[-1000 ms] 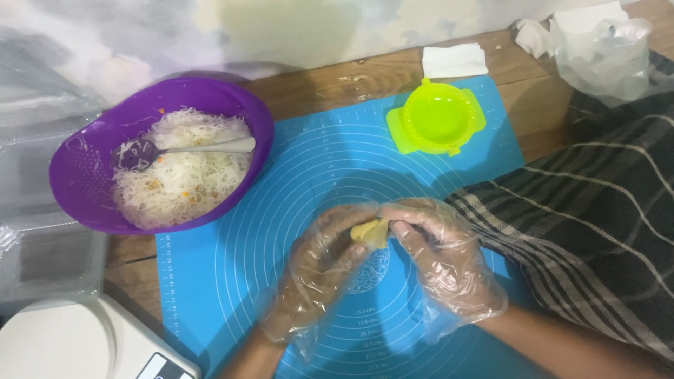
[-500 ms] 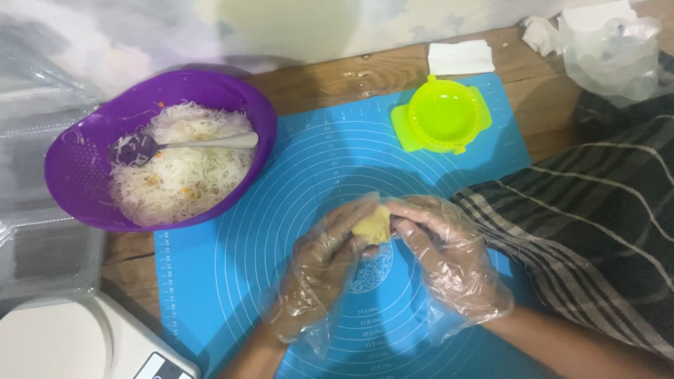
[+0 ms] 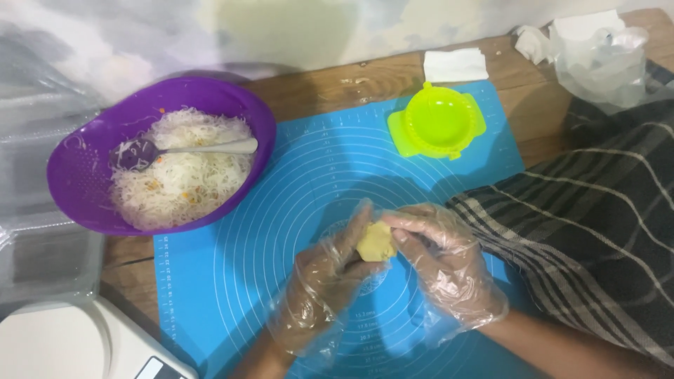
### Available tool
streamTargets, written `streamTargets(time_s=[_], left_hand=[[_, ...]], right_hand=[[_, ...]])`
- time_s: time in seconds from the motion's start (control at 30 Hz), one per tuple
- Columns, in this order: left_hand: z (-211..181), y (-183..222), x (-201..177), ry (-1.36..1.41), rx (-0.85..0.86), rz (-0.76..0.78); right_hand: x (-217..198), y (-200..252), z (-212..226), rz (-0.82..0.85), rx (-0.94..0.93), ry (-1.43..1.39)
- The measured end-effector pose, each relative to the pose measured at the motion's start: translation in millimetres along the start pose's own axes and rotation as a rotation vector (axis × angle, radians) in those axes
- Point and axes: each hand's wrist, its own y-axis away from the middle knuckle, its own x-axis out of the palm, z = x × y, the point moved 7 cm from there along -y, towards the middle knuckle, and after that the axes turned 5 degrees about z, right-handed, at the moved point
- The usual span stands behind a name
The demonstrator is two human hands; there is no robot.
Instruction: Shaping a small portion of dough by hand and then flattening it using a wooden rolling pin on a silicone mat.
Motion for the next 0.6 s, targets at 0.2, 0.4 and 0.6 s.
streamTargets(time_s=[0.2,0.4,0.6], left_hand=[[19.6,-3.9,-4.4,-0.523,-0.153,-0.055],[20.5,1.8,-6.9,-0.549,0.048,-0.119],[31.4,9.1,-5.8,-0.635,0.005,-0.077]], right_hand=[[-0.6,0.1,-2.6,0.025,0.036,0.033],[-0.8,-3.2,2.4,0.021,0.026,-0.009],[-1.9,-4.9,2.7,0.021,0.024,-0.016]])
